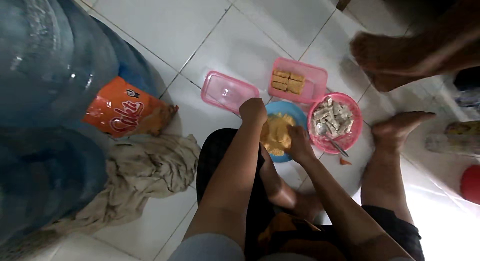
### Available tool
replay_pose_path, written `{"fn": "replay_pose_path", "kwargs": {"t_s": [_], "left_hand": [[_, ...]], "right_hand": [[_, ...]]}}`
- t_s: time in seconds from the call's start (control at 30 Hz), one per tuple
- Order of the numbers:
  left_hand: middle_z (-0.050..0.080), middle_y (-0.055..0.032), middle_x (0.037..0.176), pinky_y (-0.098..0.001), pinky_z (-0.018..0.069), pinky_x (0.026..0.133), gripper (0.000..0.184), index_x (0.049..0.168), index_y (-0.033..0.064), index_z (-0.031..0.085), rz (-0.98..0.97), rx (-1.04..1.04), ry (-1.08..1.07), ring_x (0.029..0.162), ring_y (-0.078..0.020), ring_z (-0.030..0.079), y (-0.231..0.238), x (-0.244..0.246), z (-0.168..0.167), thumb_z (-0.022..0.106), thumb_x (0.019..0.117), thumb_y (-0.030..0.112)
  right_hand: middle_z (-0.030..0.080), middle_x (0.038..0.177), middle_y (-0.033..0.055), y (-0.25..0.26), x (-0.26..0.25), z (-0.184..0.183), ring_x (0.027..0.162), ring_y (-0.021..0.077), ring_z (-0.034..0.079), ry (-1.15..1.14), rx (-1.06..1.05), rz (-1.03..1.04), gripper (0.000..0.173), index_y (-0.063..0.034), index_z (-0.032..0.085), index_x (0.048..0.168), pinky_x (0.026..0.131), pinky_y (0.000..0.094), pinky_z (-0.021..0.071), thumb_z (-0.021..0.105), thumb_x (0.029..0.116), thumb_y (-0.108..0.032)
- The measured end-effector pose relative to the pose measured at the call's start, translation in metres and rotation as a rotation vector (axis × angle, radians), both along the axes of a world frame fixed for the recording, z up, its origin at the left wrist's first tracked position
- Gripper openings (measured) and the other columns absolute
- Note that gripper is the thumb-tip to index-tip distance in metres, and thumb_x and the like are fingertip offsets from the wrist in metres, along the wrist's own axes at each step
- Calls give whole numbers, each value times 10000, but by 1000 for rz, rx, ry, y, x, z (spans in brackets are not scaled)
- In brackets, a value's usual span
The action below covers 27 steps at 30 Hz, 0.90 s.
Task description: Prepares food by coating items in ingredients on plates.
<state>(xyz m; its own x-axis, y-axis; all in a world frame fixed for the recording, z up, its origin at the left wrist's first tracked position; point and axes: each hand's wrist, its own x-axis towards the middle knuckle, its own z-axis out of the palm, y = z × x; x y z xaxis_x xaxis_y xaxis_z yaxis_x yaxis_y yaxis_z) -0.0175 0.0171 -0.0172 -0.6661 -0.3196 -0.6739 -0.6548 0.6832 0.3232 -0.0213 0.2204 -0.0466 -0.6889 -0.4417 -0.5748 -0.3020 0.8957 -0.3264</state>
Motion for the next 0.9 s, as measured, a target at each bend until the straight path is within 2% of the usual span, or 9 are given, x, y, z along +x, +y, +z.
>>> {"fn": "replay_pose_path", "kwargs": {"t_s": [0.13,0.2,0.33,0.4,0.47,0.53,0.63,0.8,0.9], "left_hand": [[660,-243,1212,-632,511,867,216,1148,3,679,11,1,-17,1174,-429,622,0,0,1,586,978,97],[656,-241,1227,-630,509,879,221,1157,0,678,7,-1,-14,1187,-428,617,0,0,1,573,987,94],[655,-226,1254,-634,496,905,245,1190,14,676,16,2,-2,1211,-416,607,-1,1,0,537,1002,88],[656,-224,1251,-629,501,900,241,1185,12,677,11,-1,-4,1206,-414,611,0,1,0,550,994,86],[649,-231,1259,-628,502,900,249,1200,7,668,5,0,-3,1210,-421,607,1,0,2,563,989,89],[643,-233,1273,-638,496,906,263,1213,10,669,11,7,-2,1217,-425,600,0,1,2,568,984,92],[655,-219,1246,-617,510,889,235,1179,16,674,5,-9,-29,1192,-406,618,0,0,0,580,978,94],[660,-222,1237,-611,505,904,244,1181,8,677,24,9,19,1194,-406,617,1,3,0,579,973,86],[651,-232,1248,-611,511,904,252,1196,1,666,10,1,11,1197,-414,614,-1,2,2,587,980,104]], "right_hand": [[575,1376,260,-6,-6,-12,1264,440,580,1,-92,-180,495,-6,611,1346,1014,602,510,704,866,71],[615,1334,263,-10,-16,-4,1242,435,595,-91,-97,-262,405,4,644,1307,1029,602,487,700,907,27],[667,1254,213,-15,-18,12,1047,353,690,-186,-279,-381,309,-32,673,1266,908,542,568,670,957,-37],[588,1404,239,-18,-5,10,1279,389,584,-45,-296,-319,402,-7,582,1403,1067,564,470,606,1032,-161],[353,1613,272,-20,14,-12,1491,414,374,110,-249,-197,671,25,313,1587,1207,554,339,510,1079,-367],[169,1685,285,-22,31,-43,1577,402,188,269,-242,-74,803,67,128,1621,1276,532,213,458,1079,-425],[208,1673,290,-23,39,-66,1570,398,219,384,-239,19,757,93,166,1606,1268,529,226,497,1074,-332],[203,1681,275,-13,36,-71,1583,374,188,432,-270,96,784,99,161,1605,1288,537,141,445,1076,-405],[250,1662,285,-16,34,-75,1569,385,231,541,-318,120,791,107,190,1596,1276,561,181,357,1084,-473]]}}
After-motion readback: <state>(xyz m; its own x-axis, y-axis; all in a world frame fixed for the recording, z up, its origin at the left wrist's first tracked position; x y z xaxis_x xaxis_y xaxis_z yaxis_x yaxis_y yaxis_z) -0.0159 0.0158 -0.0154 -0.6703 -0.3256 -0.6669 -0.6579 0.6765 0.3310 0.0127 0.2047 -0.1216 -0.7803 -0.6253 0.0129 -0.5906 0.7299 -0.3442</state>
